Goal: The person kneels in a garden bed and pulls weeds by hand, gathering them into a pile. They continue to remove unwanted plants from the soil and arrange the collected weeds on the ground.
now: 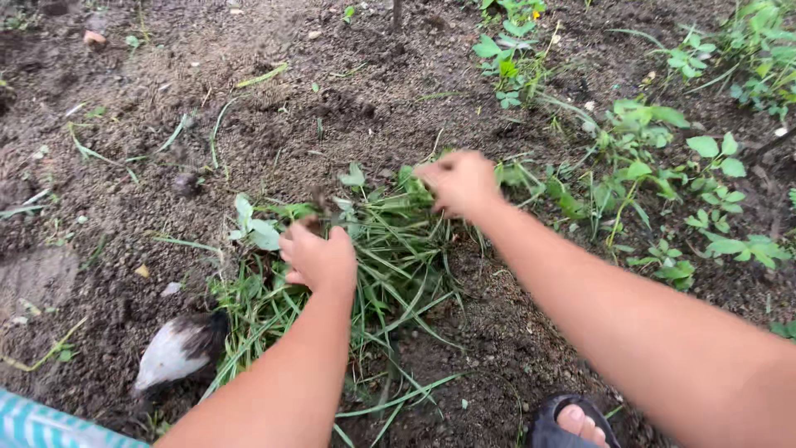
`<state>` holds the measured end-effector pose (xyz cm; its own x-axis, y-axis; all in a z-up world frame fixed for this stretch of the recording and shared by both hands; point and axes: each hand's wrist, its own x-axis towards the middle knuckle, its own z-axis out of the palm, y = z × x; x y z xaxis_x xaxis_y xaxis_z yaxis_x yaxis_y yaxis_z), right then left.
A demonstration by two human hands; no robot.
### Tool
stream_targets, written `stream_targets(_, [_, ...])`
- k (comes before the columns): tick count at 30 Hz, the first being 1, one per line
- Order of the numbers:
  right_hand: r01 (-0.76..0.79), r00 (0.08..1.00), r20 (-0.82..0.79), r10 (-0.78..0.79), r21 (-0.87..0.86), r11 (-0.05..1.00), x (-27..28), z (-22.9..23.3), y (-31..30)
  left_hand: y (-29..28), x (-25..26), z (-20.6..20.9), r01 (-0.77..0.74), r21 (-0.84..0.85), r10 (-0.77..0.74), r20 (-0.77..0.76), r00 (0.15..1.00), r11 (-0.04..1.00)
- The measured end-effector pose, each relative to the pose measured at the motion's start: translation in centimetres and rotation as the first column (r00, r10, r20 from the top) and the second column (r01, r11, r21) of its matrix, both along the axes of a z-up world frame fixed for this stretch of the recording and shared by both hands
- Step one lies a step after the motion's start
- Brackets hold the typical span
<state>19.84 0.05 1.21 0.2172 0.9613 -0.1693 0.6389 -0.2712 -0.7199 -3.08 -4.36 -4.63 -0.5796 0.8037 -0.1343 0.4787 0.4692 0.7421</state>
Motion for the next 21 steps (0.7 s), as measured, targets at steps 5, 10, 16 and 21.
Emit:
stream_targets(5, [0.286, 0.827, 0.413, -0.381, 0.275, 0.918, 11.6, -3.5, 3.7, -1.7, 3.7, 1.6, 0.273, 0.217, -0.241, -0.162, 0.957, 0.937])
stream_targets(10, [0.300, 0.888, 0.399, -0.228, -0.128, 0.945, 18.4, -7.3, 9.0, 1.1, 9.1, 4.4, 0.633, -0.433, -0.750, -0.182, 0.636, 0.641])
stream_targets(16, [0.367, 0.928, 0.128, -0.350, -0.486, 0.793, 18.4, -12.6, 13.8, 3.7, 12.2, 4.3, 0.583, -0.734, -0.877, -0.038, 0.478, 0.350])
stream_targets(21, [0.372, 0.871, -0.024, -0.492, -0.622, 0.689, 19.9, -16.3, 16.3, 3.8, 13.1, 3.5, 0.491, -0.809, -0.873, -0.055, 0.485, 0.324])
